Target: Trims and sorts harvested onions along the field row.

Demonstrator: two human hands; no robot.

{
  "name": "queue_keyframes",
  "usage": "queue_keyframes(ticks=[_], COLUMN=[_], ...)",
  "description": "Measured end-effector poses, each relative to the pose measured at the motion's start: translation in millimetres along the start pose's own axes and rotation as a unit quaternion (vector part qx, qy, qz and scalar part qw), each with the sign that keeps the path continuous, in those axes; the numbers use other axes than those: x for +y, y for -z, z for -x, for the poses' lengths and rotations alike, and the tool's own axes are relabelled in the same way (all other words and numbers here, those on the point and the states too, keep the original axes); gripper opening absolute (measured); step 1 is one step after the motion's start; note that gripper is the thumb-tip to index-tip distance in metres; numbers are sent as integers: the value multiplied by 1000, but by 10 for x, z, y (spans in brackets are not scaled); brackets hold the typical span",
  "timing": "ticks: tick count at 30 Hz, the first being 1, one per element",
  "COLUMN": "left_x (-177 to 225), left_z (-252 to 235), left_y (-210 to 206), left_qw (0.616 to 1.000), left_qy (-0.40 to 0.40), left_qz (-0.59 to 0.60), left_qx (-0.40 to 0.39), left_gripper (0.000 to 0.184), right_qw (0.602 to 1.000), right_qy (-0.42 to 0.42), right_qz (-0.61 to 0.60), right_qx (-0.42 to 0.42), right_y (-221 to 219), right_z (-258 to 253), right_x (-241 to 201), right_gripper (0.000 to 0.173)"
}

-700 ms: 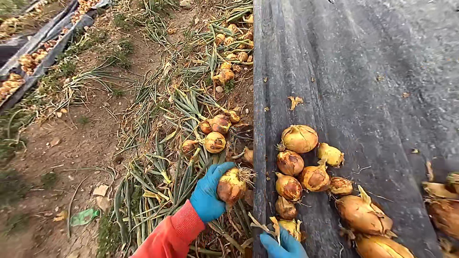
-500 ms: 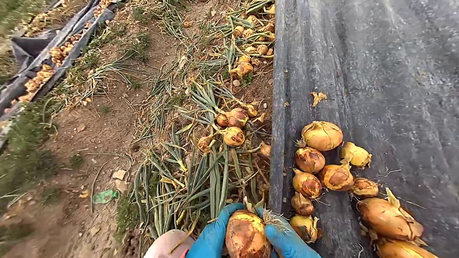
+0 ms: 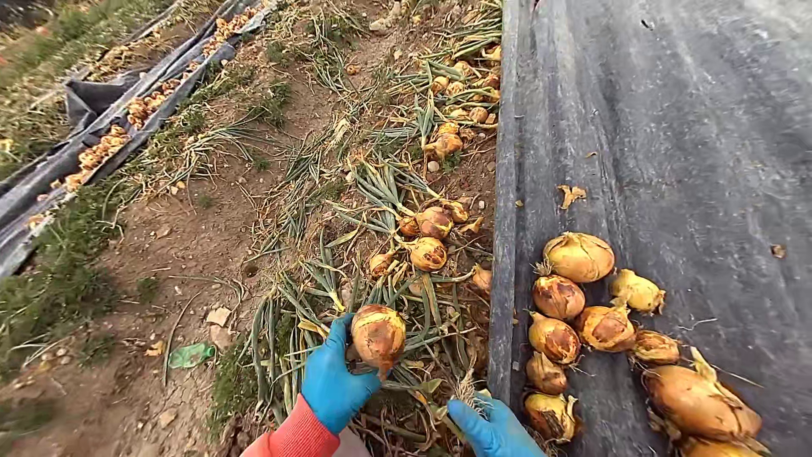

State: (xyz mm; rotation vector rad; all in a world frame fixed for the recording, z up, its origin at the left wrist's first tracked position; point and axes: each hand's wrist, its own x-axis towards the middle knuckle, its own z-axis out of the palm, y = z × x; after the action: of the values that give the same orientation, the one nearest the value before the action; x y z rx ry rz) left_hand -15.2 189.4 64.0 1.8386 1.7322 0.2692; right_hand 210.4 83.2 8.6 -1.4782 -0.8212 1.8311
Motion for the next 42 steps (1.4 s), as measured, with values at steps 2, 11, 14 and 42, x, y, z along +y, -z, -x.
queue_keyframes(ticks=[2,11,14,42], left_x=[197,922,883,811], left_z=[217,-917,-1478,-208], left_y=[-164,-53,-211,-403], left_qw=[983,870,895,959], left_qy=[-174,37,-46,-183], left_qz=[57,-409,-414,192], left_qx=[-1,-273,-163,-97], left_gripper=[50,36,74,58], right_qw=[999,946,949,997], right_qy=[-43,243,261,-11], right_qz=[27,-189,-17,-5], right_qx=[-15,103,178,72], right_y=[83,379,589,520], right_z=[-48,179,183,37], right_x=[28,62,-33,-82], right_gripper=[64,54,59,52])
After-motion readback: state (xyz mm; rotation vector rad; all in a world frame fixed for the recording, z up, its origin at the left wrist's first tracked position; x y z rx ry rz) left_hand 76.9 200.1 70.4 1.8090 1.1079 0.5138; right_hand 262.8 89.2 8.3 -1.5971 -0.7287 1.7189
